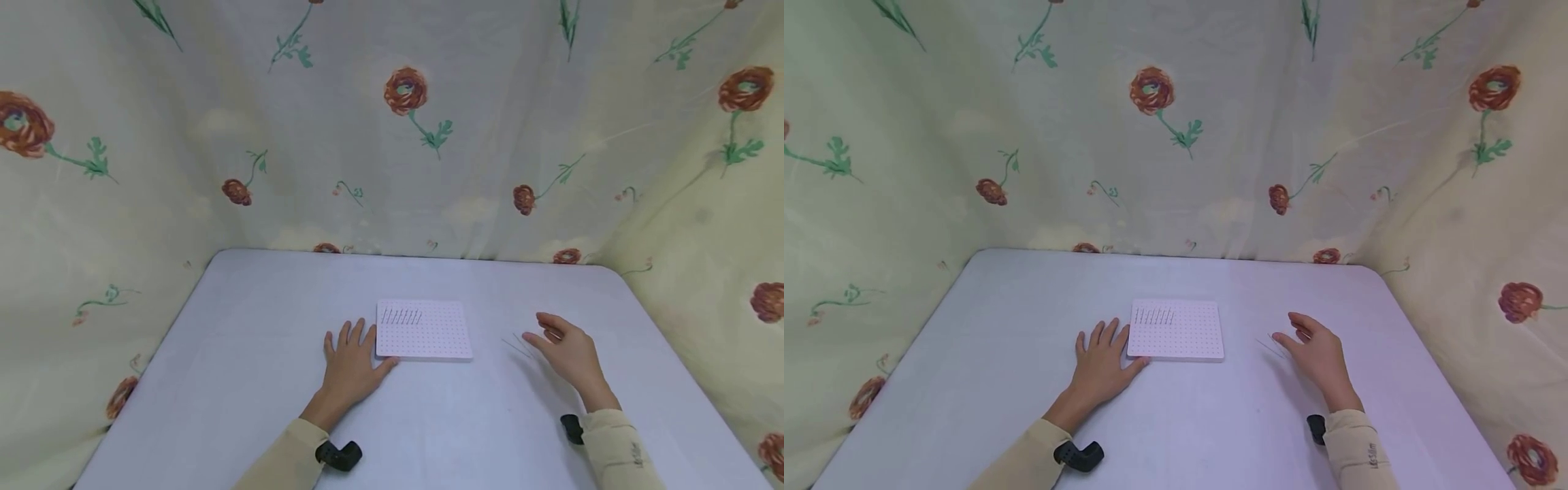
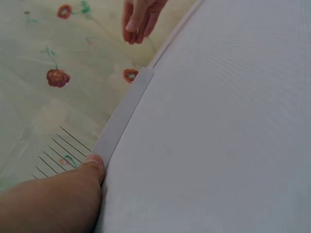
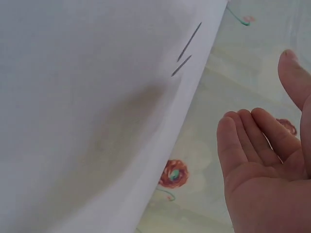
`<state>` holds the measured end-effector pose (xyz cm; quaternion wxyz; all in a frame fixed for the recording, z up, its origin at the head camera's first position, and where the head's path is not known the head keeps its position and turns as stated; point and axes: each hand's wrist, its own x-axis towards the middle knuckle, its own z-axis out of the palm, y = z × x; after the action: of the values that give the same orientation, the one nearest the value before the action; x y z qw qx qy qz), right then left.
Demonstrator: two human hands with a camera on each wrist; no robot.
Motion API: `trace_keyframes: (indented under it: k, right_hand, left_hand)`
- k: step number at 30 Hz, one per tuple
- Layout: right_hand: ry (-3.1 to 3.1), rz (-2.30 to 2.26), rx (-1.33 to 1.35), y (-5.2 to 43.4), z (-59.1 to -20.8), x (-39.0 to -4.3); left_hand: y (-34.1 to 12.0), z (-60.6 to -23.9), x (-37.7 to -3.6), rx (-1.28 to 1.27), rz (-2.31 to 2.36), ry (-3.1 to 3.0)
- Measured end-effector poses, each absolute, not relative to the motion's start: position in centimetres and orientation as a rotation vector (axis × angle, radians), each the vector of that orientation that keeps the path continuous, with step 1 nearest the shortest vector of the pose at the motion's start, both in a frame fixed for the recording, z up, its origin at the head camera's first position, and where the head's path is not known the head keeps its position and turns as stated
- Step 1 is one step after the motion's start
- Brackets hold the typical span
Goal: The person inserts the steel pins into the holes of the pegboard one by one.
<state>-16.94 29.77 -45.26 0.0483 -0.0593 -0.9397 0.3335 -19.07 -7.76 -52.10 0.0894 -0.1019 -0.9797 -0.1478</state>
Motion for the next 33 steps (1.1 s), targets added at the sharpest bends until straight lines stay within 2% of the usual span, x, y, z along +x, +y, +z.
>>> trace_keyframes:
  k: [11, 22, 33]
  right_hand:
    - [-2.937, 1.015, -0.131, 30.7, -46.8, -16.5]
    - [-3.005, 0.926, -0.199, 30.5, -47.9, -16.2]
    - [-3.031, 0.830, -0.124, 30.3, -48.2, -16.0]
  left_hand:
    - [-7.8, -51.9, -19.1, -0.308, -0.428, -2.918]
    - [-7.8, -51.8, -18.8, -0.309, -0.436, -2.913]
    - [-7.7, -51.9, -18.9, -0.309, -0.438, -2.926]
